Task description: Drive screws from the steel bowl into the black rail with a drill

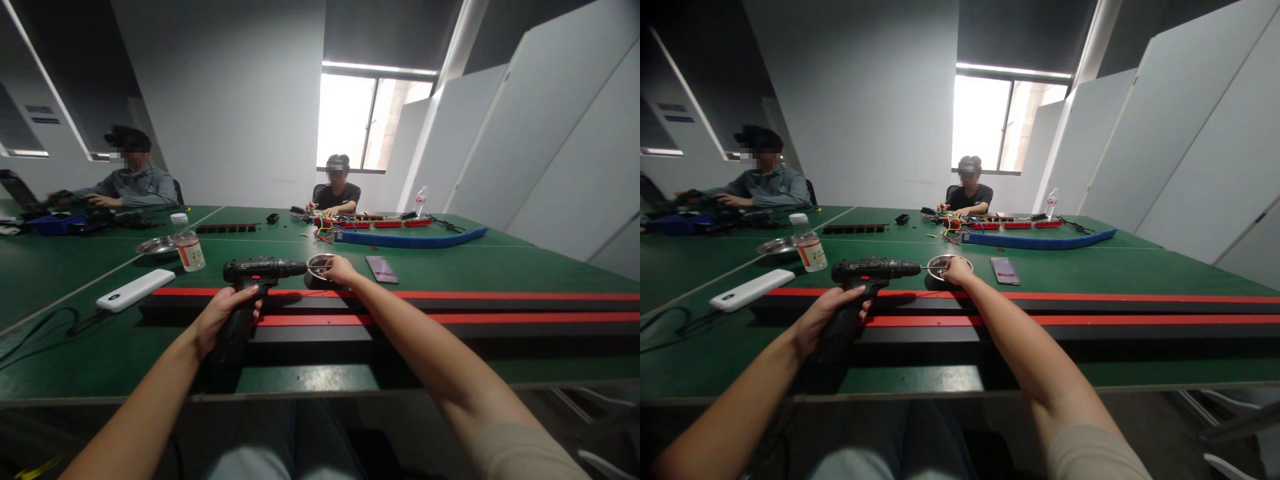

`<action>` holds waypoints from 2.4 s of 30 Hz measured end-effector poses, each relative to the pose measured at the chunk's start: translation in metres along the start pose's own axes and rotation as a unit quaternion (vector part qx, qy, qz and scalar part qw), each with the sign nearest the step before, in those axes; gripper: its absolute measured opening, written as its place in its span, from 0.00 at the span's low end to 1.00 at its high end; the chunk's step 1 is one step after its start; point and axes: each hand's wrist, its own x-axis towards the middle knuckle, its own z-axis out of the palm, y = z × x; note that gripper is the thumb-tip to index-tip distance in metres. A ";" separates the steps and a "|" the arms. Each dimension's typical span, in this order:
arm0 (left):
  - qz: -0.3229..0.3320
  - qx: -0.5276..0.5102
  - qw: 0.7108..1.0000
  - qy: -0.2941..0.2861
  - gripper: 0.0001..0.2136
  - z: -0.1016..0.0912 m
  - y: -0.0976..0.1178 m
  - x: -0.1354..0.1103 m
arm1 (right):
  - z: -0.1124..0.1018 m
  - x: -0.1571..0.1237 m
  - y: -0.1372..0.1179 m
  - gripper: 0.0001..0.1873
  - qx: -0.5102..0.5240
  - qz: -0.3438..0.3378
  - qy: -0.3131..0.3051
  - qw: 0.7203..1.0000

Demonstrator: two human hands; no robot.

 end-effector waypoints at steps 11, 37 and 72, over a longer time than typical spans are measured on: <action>0.004 0.014 1.000 0.016 0.10 0.001 -0.001 -0.001 | -0.001 -0.001 0.000 0.10 -0.091 -0.008 0.026 0.995; 0.022 0.018 0.999 0.017 0.09 0.007 0.001 -0.009 | -0.013 -0.042 0.001 0.15 0.430 0.040 0.031 0.901; 0.027 0.081 0.995 0.050 0.09 0.000 -0.001 -0.002 | -0.003 -0.054 0.001 0.19 0.472 -0.043 0.036 0.880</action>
